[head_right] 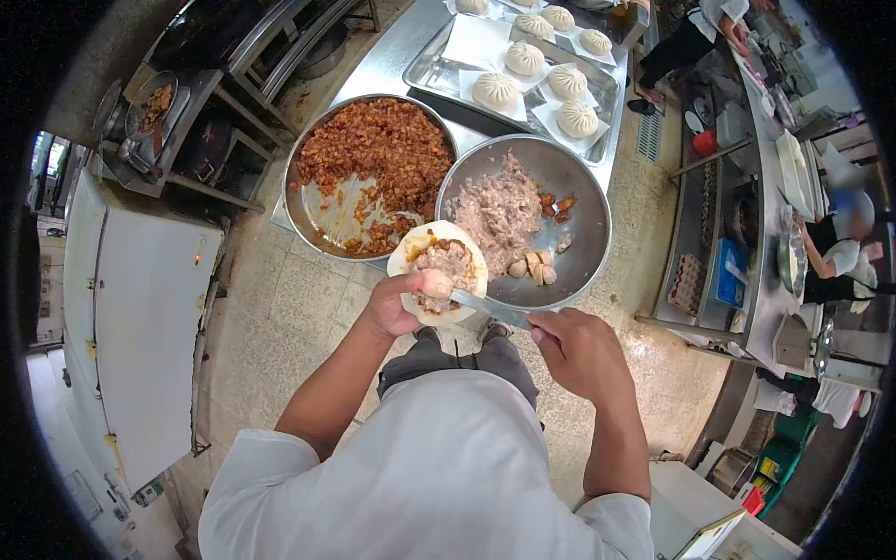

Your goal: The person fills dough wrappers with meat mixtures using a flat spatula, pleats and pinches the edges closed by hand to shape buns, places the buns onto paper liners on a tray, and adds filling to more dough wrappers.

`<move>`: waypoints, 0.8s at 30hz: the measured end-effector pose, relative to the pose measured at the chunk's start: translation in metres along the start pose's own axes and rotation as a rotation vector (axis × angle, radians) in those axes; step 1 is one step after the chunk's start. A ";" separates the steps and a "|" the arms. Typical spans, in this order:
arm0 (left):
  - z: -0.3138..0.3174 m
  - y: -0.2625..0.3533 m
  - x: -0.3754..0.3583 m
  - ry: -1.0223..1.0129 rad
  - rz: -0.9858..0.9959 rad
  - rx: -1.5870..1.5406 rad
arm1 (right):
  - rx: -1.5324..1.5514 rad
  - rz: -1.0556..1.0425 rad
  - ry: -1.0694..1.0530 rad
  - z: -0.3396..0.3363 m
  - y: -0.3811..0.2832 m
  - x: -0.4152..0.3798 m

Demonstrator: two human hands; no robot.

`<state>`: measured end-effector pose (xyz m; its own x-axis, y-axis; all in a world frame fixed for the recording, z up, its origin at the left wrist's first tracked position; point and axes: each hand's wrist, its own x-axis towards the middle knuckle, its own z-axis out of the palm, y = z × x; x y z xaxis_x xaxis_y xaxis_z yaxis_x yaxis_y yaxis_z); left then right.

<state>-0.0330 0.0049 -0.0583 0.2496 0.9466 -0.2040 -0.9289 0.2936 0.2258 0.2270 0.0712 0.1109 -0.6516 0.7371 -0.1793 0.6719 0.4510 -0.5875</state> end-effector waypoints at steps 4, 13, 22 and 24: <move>0.004 -0.002 -0.001 -0.007 0.021 -0.054 | -0.196 0.118 0.082 -0.017 -0.015 -0.022; 0.021 0.003 -0.003 0.100 0.150 -0.116 | -0.213 -0.169 0.452 0.062 0.000 -0.004; 0.027 0.026 -0.023 -0.052 0.310 -0.315 | -0.114 0.003 0.422 0.029 -0.032 -0.004; -0.006 0.049 -0.024 0.064 0.062 -0.061 | -0.118 0.046 0.455 0.023 -0.028 0.001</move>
<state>-0.0857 -0.0042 -0.0481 0.1746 0.9518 -0.2523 -0.9574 0.2239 0.1822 0.1995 0.0478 0.1092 -0.4169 0.8916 0.1767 0.7492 0.4472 -0.4887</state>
